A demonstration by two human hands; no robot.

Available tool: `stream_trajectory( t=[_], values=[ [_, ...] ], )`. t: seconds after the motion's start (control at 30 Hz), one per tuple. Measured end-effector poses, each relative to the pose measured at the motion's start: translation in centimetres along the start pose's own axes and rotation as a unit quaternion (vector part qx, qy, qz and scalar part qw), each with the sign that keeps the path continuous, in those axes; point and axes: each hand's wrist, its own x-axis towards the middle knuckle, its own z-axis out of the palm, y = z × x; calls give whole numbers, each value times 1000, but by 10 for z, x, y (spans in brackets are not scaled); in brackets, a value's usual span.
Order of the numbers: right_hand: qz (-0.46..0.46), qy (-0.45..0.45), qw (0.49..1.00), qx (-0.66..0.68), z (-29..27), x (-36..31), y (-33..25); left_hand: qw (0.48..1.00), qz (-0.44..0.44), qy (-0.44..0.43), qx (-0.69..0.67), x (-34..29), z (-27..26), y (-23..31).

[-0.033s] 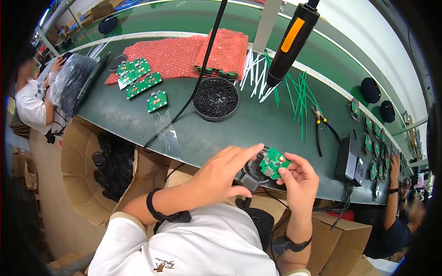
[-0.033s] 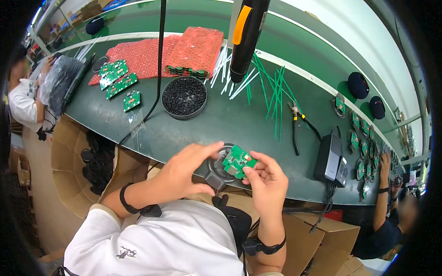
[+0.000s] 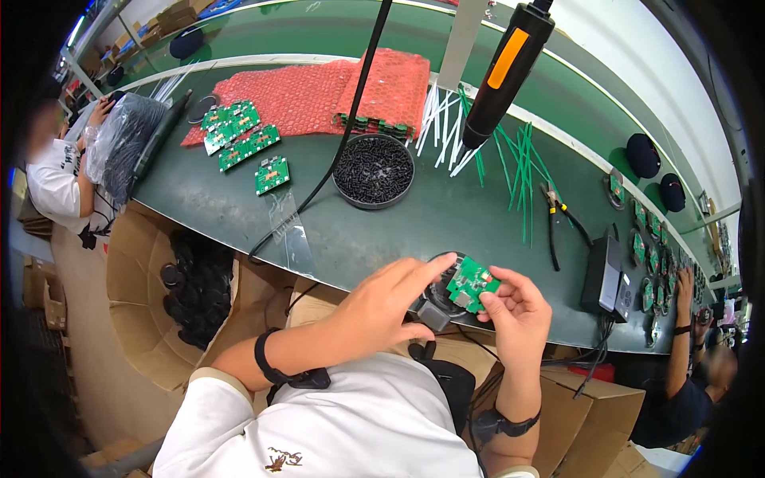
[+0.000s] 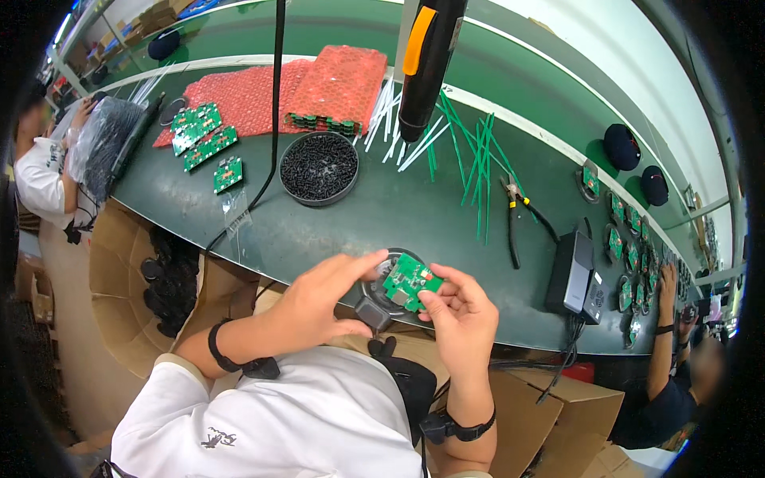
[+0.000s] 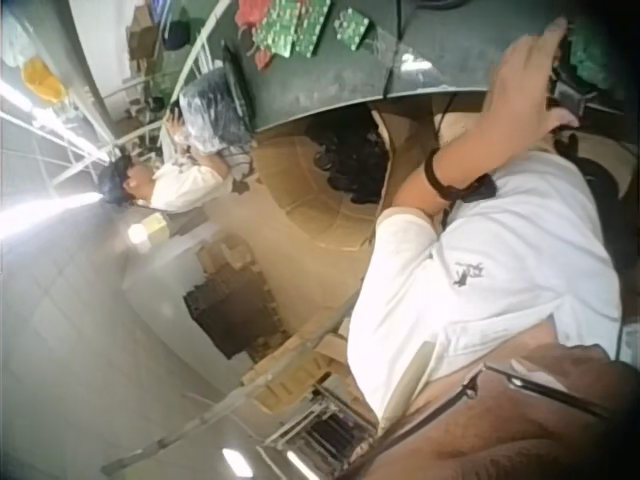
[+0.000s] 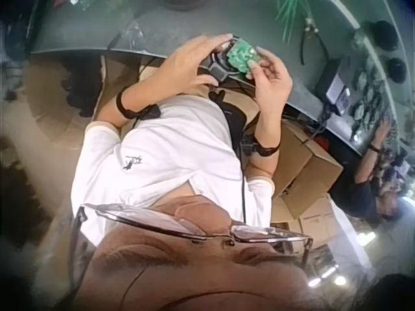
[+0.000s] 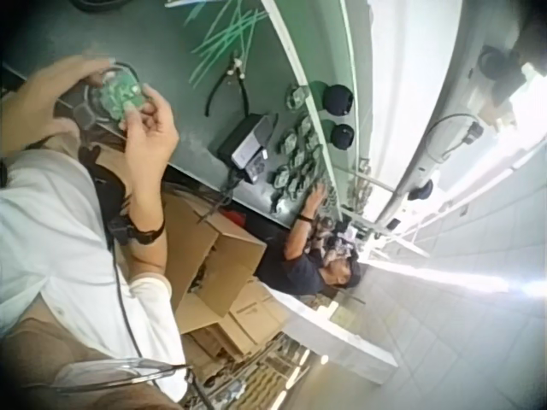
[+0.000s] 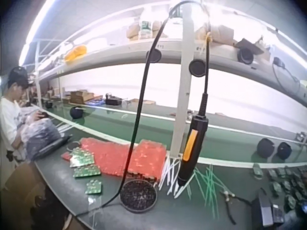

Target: The person assembles small electronic devices by inserting circuit boards into black plastic housings and securing them with a hot glue gun. They also use pliers to trim wires on a blue component and place the finished units on the table.

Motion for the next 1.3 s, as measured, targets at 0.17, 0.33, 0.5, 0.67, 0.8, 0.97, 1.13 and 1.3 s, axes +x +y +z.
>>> stream_trajectory(
  t=[0.17,0.33,0.5,0.67,0.8,0.97,1.13,1.3],
  values=[
    [-3,5,997,-72,6,-1,8,998,11,54,-7,-6,17,-5],
    [-36,-10,986,-160,8,2,10,1000,3,25,-9,-3,10,-2],
    [-146,-17,919,-366,11,-2,-8,994,61,18,85,-3,9,-10],
    [-268,-74,899,-337,6,-4,-8,990,95,76,74,6,5,-8],
    [-338,-40,873,-350,13,-3,-7,997,31,65,2,18,-1,-1],
    [-308,-4,903,-300,17,3,-4,995,27,100,2,24,2,9],
    [-287,-5,922,-259,19,0,-4,993,33,109,-28,21,6,6],
    [-296,-4,915,-273,19,-1,-5,991,56,121,0,21,9,7]
  ],
)
